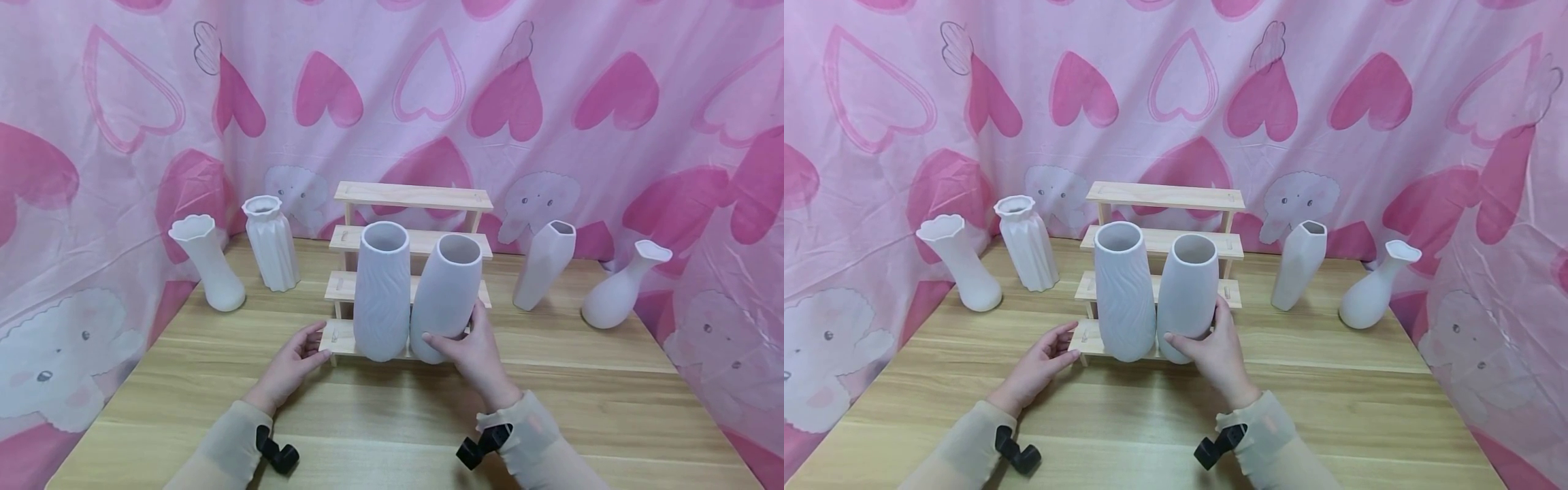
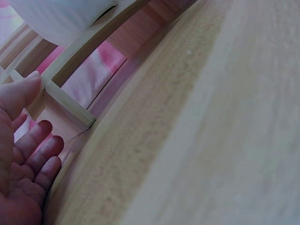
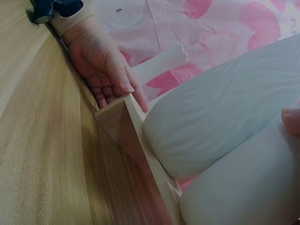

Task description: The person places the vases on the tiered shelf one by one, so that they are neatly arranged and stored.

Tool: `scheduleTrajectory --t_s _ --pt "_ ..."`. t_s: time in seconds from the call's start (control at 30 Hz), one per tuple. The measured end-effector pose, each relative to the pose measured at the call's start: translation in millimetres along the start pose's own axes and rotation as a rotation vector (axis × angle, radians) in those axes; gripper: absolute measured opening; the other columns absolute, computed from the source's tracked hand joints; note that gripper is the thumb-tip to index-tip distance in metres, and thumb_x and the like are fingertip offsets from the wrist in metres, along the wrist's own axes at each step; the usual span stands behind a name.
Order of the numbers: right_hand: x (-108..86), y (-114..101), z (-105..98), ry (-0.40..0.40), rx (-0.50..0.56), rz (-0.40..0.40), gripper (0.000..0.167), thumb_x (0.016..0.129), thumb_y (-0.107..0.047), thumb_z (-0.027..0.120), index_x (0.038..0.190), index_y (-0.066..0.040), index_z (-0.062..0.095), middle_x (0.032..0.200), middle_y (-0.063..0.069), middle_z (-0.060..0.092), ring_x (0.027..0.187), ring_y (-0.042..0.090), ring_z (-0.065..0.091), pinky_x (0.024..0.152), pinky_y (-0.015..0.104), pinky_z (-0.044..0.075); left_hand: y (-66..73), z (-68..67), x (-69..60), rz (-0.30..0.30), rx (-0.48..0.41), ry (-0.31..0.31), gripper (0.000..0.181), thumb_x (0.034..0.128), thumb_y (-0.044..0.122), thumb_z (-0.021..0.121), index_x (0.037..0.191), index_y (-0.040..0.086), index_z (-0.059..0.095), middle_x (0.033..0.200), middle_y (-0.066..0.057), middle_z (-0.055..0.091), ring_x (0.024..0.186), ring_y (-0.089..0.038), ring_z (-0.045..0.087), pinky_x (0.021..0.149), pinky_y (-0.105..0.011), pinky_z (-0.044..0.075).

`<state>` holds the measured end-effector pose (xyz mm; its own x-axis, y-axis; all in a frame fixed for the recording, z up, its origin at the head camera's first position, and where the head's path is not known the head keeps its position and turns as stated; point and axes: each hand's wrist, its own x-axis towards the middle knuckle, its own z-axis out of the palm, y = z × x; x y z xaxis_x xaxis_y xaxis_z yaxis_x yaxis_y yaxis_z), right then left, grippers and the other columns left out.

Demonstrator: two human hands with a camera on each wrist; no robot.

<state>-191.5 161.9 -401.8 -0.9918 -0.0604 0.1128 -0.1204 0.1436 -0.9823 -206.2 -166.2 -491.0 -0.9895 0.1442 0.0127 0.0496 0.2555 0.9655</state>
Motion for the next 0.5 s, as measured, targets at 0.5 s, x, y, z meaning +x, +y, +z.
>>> scheduleTrajectory --t_s 0.5 --pt "-2.0 0.8 -2.0 -0.024 0.001 0.004 0.094 0.073 -0.030 0.085 0.144 -0.034 0.024 0.140 -0.007 0.038 0.129 0.020 0.038 0.108 0.055 0.029 -0.5 -0.1 -0.9 0.006 -0.022 -0.004 0.062 0.0895 0.012 0.068 0.144 0.008 0.040 0.124 -0.014 0.054 0.113 -0.024 0.051 0.097 -0.030 0.042"
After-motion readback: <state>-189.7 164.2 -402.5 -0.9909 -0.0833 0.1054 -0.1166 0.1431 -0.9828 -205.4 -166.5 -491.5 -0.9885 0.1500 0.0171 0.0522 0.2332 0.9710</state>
